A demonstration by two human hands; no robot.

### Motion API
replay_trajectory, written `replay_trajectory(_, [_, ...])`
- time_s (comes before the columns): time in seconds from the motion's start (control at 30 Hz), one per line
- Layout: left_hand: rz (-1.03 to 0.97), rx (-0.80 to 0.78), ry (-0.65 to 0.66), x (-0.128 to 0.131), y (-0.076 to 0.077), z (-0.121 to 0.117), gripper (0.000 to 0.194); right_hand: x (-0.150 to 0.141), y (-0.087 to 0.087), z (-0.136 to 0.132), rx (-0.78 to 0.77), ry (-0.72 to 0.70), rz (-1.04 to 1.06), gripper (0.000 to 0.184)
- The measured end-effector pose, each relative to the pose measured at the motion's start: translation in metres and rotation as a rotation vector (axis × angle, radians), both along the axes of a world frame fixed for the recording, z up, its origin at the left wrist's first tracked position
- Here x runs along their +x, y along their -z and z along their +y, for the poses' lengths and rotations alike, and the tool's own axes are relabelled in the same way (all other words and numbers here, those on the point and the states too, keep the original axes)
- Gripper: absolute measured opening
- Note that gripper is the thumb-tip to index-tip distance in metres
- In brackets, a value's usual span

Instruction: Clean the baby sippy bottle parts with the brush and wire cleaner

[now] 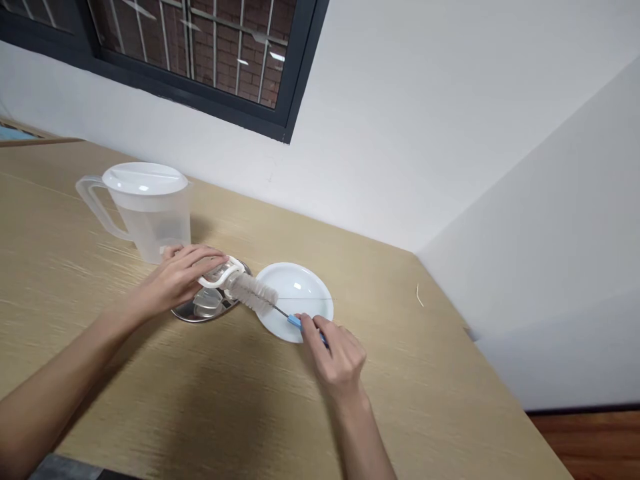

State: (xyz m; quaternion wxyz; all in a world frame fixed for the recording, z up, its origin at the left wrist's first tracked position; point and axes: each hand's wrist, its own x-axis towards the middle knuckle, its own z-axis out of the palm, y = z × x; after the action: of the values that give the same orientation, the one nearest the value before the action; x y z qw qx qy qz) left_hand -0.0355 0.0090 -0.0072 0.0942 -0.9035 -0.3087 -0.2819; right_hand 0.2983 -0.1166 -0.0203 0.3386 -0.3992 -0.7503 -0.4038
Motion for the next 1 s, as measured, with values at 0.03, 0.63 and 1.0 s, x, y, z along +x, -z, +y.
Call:
replay_trajectory(0.03, [0.0,-0.002,-0.001,0.0,0.0,0.0,0.054,-0.002,0.0,0.0,0.021,0.004,-0.017,0.037])
replay_trajectory(0.63, [-0.079,0.11,-0.063,0.003,0.0,-0.004,0.061,-0.011,0.012,0.006,-0.477,-0.066,0.43,0.016])
replay_trajectory(1.0, [-0.03,0.024,-0.037,-0.001,-0.002,0.0,0.052,-0.01,-0.007,-0.007,-0.08,0.024,-0.06,0.059])
